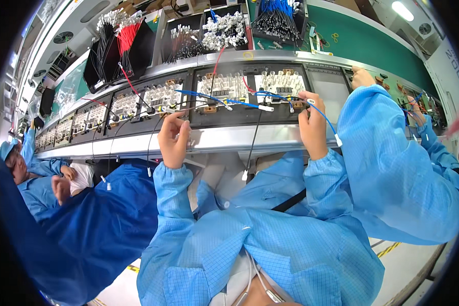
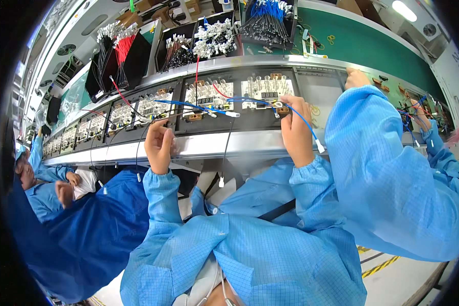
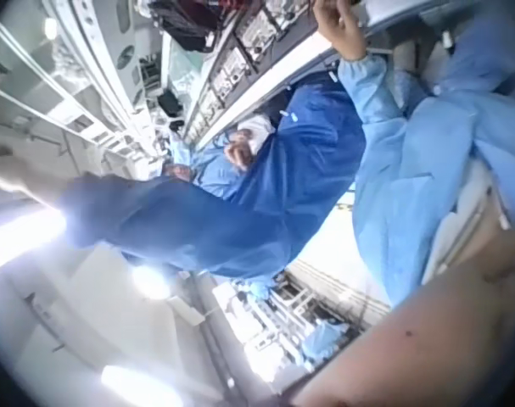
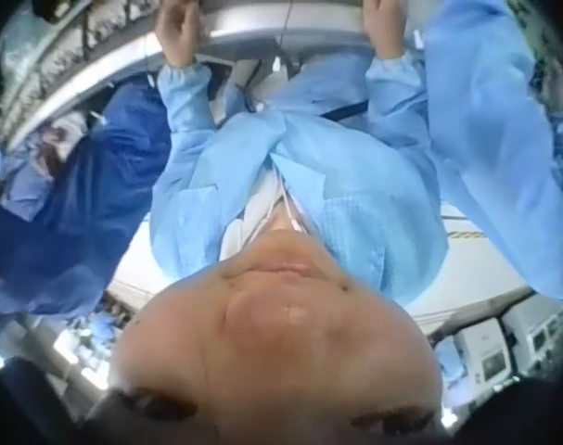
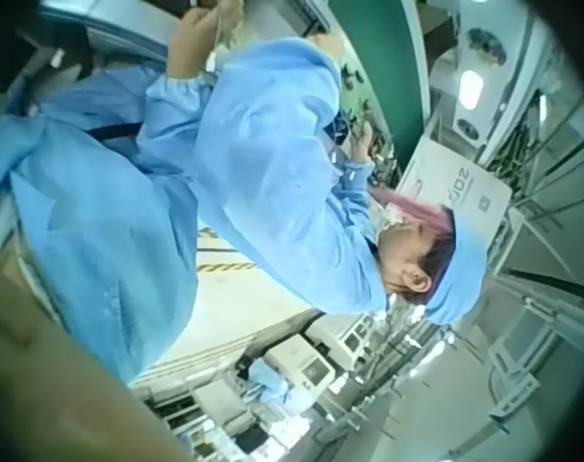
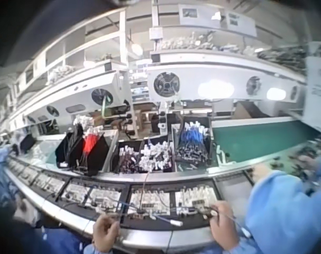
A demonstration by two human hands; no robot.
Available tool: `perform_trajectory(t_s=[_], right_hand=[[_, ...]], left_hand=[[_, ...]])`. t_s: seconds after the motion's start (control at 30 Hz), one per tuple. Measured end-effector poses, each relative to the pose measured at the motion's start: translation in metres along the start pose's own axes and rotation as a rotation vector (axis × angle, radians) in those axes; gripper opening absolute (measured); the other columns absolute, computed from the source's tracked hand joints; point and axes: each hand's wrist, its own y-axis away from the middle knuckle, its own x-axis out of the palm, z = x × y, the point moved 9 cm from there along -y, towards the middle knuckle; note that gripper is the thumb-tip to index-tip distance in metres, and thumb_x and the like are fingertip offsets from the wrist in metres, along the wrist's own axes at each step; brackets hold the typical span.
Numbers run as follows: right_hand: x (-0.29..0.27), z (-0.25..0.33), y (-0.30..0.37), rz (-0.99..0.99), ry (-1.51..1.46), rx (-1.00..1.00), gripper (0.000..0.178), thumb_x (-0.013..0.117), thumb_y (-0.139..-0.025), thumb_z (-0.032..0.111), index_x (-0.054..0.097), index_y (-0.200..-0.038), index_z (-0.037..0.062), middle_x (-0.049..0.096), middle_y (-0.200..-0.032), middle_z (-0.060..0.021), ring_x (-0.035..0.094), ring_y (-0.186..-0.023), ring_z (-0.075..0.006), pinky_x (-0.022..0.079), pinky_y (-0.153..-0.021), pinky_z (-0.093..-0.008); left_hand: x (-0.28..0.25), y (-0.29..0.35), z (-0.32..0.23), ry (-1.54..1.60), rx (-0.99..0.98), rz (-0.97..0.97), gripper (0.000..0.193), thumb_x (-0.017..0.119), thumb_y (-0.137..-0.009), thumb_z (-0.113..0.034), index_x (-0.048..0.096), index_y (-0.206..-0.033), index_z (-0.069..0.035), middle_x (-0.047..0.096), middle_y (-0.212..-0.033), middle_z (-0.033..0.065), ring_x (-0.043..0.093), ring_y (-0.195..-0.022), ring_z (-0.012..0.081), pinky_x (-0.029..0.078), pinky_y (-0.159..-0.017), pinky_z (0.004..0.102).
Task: Connecting wires and components to electronic circuit boards on an assembly line.
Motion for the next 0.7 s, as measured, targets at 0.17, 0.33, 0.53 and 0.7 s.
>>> perform_trajectory(t_s=[0.17,0.33,0.53,0.7], right_hand=[[0.003,0.002,0.000,0.011,-0.040,0.008,0.035,0.053,-0.079,-0.005,0.055,-0.113,0.0057,0.058,-0.111,-0.0093,0.057,-0.100,-0.0223,0.043,-0.079,-0.0314],[0.000,0.005,-0.005,0.022,-0.069,0.040,0.036,0.060,-0.082,0.000,0.055,-0.116,0.0064,0.057,-0.115,-0.0081,0.056,-0.102,-0.0201,0.042,-0.080,-0.0298],[-0.016,0.008,0.000,0.084,0.024,0.001,0.041,0.058,-0.081,-0.001,0.053,-0.121,0.0048,0.053,-0.119,-0.0118,0.053,-0.110,-0.0236,0.043,-0.086,-0.0316],[-0.034,0.008,0.001,0.072,0.261,-0.057,0.032,0.048,-0.084,-0.003,0.055,-0.115,-0.0008,0.056,-0.115,-0.0153,0.052,-0.108,-0.0303,0.039,-0.096,-0.0372]], left_hand=[[-0.005,0.003,0.004,0.057,0.080,-0.050,0.031,0.057,-0.089,0.000,0.048,-0.119,-0.001,0.055,-0.075,0.0015,0.048,-0.058,0.0034,0.038,-0.048,0.0177],[-0.002,-0.005,0.006,0.062,0.068,-0.025,0.036,0.058,-0.089,0.001,0.047,-0.122,0.000,0.055,-0.074,0.0018,0.049,-0.058,0.0036,0.039,-0.050,0.0176],[0.011,0.000,-0.022,0.062,-0.022,-0.015,0.052,0.057,-0.088,0.000,0.038,-0.136,0.004,0.055,-0.072,0.0006,0.050,-0.061,0.0049,0.041,-0.053,0.0189],[0.026,-0.013,-0.032,0.062,-0.042,0.028,0.058,0.056,-0.087,0.001,0.031,-0.140,0.001,0.057,-0.075,0.0021,0.052,-0.061,0.0063,0.043,-0.056,0.0195]])
